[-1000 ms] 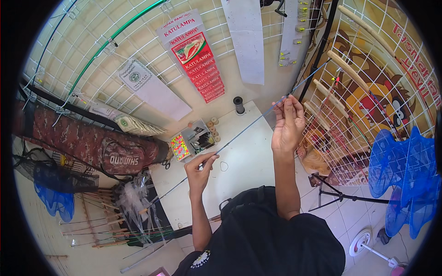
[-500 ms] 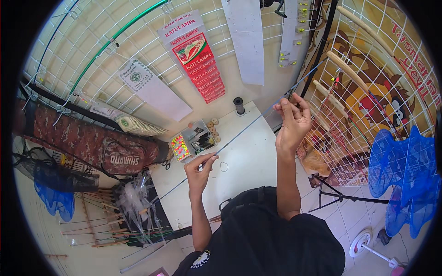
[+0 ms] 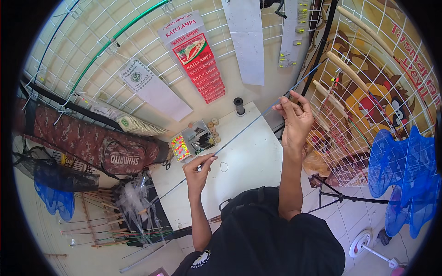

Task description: Manually attaching and securing components such as guides to a fishing rod blank using line.

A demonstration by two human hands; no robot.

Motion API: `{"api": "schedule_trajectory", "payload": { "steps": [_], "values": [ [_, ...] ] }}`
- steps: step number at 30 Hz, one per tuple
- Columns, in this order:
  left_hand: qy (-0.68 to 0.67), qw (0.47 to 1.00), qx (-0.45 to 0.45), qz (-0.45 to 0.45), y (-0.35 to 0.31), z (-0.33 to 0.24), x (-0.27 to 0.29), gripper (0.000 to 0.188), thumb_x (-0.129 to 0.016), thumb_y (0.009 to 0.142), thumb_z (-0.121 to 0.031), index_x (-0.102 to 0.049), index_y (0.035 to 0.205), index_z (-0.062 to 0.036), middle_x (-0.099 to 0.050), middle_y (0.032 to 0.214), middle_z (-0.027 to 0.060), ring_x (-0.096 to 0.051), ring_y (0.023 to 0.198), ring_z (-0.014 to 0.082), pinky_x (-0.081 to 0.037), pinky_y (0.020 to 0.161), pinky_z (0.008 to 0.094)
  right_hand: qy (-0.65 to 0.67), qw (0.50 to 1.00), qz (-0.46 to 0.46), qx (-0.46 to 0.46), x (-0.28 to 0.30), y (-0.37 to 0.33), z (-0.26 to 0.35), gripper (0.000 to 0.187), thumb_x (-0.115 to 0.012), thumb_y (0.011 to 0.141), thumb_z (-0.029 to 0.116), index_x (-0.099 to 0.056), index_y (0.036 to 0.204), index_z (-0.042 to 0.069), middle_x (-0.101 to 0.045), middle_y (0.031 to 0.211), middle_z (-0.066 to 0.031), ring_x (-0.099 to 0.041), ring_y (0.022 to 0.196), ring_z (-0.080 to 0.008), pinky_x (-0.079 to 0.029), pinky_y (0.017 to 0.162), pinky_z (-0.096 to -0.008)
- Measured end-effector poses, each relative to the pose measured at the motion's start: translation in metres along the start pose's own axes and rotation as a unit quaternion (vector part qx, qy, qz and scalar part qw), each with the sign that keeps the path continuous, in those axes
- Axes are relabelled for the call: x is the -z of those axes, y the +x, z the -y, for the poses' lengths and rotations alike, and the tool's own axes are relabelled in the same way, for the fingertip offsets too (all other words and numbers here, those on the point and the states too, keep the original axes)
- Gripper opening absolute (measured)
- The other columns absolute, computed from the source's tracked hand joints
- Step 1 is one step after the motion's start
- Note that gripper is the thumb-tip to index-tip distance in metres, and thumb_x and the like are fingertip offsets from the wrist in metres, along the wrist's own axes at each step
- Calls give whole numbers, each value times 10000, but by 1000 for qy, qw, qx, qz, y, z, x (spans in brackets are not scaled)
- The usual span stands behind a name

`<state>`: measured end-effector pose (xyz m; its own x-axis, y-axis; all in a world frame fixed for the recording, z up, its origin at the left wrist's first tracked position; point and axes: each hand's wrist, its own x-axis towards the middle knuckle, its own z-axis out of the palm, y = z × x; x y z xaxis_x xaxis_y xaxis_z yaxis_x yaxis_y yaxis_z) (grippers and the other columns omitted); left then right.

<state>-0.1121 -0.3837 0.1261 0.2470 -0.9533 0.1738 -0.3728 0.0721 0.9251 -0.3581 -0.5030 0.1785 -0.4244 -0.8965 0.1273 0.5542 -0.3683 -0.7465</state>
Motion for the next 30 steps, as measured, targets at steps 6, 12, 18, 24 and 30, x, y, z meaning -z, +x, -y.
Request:
{"api": "schedule_trajectory", "payload": {
  "steps": [6,12,18,24,30],
  "values": [
    [3,1000,-4,1,-1,3,1,139,-698,844,-46,-746,973,-21,-721,796,44,-521,557,60,-402,511,208,17,1000,-9,-3,2,2,-2,291,-709,833,-12,-585,1090,-69,-696,800,-124,-674,703,-164,-585,716,-320],
    [-3,1000,-1,5,-1,2,0,140,-701,840,-43,-748,970,-23,-720,793,48,-519,551,60,-402,512,209,26,1000,5,12,10,6,-9,177,-691,859,16,-638,1017,-44,-687,810,-112,-668,715,-162,-580,714,-317],
    [-7,1000,-1,1,-1,3,0,137,-700,841,-41,-750,968,-22,-712,778,45,-520,554,59,-402,514,205,37,999,23,7,10,5,-5,114,-655,896,53,-631,966,-33,-684,828,-113,-668,730,-166,-579,716,-318],
    [-13,1000,-2,-1,-1,6,-1,134,-702,841,-44,-751,965,-23,-707,770,42,-517,555,58,-397,509,207,4,1000,25,-10,18,11,-2,126,-651,907,82,-627,971,-24,-687,837,-121,-671,733,-172,-575,712,-313],
    [1,1000,1,-6,0,5,-1,129,-705,838,-44,-752,955,-20,-705,763,46,-521,559,58,-398,507,207,-17,999,26,-24,20,10,-2,138,-667,900,94,-635,967,-23,-690,847,-124,-671,734,-172,-568,708,-302]
  ]
}}
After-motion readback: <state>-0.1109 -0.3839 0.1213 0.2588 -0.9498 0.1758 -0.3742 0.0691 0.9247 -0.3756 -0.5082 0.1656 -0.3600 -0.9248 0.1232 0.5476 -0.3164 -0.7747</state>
